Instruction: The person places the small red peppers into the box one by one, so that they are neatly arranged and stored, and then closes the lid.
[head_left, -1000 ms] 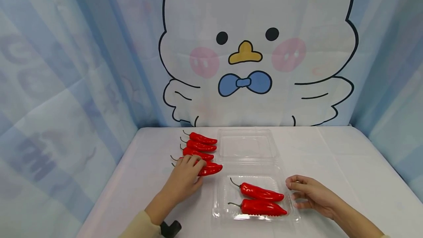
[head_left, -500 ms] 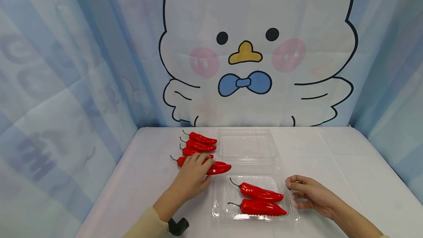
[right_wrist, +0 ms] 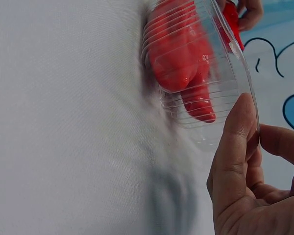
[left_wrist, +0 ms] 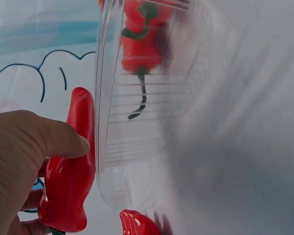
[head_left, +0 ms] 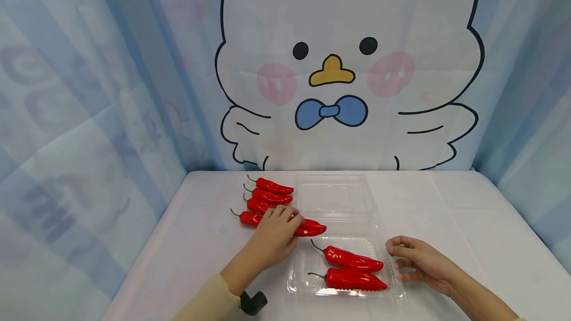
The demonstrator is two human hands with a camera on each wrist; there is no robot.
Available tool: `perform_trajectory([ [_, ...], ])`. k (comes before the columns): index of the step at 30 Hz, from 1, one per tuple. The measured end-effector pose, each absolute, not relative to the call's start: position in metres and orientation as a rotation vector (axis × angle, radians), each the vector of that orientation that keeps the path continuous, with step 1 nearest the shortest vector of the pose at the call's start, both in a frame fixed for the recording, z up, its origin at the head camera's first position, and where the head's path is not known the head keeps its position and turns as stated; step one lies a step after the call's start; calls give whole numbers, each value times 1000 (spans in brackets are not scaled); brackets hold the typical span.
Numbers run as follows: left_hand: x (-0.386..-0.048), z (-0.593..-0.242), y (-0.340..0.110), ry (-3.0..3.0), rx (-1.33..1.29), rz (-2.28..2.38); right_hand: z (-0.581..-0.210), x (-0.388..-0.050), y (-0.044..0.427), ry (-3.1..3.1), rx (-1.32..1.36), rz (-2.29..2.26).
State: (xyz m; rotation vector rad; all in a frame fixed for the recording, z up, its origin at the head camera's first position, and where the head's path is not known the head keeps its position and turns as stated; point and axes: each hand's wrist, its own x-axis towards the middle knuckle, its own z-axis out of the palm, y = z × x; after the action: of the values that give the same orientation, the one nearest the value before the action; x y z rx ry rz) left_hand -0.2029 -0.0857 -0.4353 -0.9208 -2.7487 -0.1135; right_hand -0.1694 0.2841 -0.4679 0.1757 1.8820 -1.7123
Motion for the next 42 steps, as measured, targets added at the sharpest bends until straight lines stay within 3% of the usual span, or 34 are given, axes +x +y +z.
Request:
perform_trajectory([
  [42,-212,-434,-18,-2825,-1209,178,-466,-169,285,1871,179,-1716],
])
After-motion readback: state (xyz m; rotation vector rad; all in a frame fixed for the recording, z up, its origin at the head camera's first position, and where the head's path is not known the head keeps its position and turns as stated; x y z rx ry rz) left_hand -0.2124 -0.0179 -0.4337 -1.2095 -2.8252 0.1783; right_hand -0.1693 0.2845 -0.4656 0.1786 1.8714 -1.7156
